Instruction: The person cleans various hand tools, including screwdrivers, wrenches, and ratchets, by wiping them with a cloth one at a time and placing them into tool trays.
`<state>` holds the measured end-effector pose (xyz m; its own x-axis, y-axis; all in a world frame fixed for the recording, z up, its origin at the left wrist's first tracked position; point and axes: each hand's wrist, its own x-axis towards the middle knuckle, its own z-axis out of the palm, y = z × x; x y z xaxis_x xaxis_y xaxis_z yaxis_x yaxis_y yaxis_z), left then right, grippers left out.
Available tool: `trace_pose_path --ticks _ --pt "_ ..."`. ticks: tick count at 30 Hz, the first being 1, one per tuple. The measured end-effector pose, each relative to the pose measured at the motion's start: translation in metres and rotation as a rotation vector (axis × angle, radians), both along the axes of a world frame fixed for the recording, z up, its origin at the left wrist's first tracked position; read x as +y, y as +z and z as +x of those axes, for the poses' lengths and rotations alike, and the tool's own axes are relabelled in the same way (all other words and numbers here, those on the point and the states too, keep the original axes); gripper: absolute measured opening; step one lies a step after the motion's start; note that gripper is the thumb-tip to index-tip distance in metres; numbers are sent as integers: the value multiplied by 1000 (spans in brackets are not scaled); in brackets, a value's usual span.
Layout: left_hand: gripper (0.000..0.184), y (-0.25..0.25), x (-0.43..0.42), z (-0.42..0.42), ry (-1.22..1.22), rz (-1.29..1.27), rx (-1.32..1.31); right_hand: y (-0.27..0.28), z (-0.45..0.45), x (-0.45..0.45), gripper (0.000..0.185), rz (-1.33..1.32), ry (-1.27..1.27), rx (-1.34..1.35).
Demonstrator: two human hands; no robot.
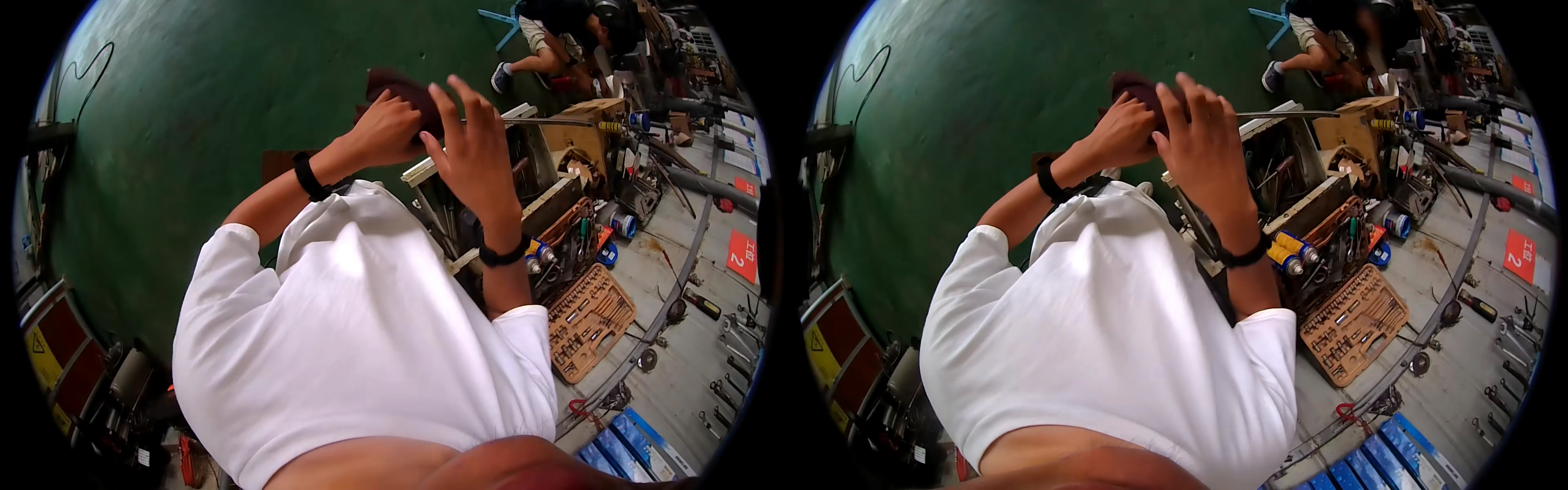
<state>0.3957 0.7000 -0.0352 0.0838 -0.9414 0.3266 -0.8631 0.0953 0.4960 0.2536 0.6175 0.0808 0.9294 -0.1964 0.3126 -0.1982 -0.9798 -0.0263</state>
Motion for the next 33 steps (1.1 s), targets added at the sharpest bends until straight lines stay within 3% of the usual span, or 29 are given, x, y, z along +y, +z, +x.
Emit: trace_pose_path --ticks 2,3,4,5,8,10,11,13,18,21,23,24,27,30,32,33 --pt "25 4 1 5 9 73 -16 -15 17 -13 66 46 16 -10" --pt "24 0 2 9 63 -19 -35 -22 22 -19 74 82 47 -12" --pt "23 -2 4 13 118 -112 -53 -28 25 -21 74 78 39 -14" --pt "22 -3 6 19 131 64 -98 -32 30 -25 77 89 19 62" --pt "23 -4 18 27 210 -19 -181 -53 39 -34 78 71 1 134" --pt "25 0 26 32 225 0 -131 -57 44 -36 72 219 -98 399" --pt "27 1 29 34 227 22 -80 -58 45 -35 72 213 -91 403" --pt "29 -10 30 36 231 76 -53 -56 51 -33 79 314 -155 596" --pt "39 -16 40 48 218 56 18 -84 42 -31 80 474 -207 457" --pt "34 0 45 65 82 68 22 -92 31 -27 77 620 -224 402" --pt "25 3 42 71 -136 -83 84 -94 23 -27 75 689 -222 356" --pt "25 2 43 70 -130 -81 82 -93 19 -27 72 712 -222 352" --pt "22 -1 40 65 -197 28 275 -96 2 -28 66 757 -223 330" --pt "25 -7 31 69 -9 -86 419 -110 -24 -34 59 830 -238 256" --pt "25 -16 30 84 98 -189 698 -118 -42 -39 56 882 -244 199" --pt "27 -20 26 87 56 -200 1012 -118 -49 -40 55 1006 -271 114"
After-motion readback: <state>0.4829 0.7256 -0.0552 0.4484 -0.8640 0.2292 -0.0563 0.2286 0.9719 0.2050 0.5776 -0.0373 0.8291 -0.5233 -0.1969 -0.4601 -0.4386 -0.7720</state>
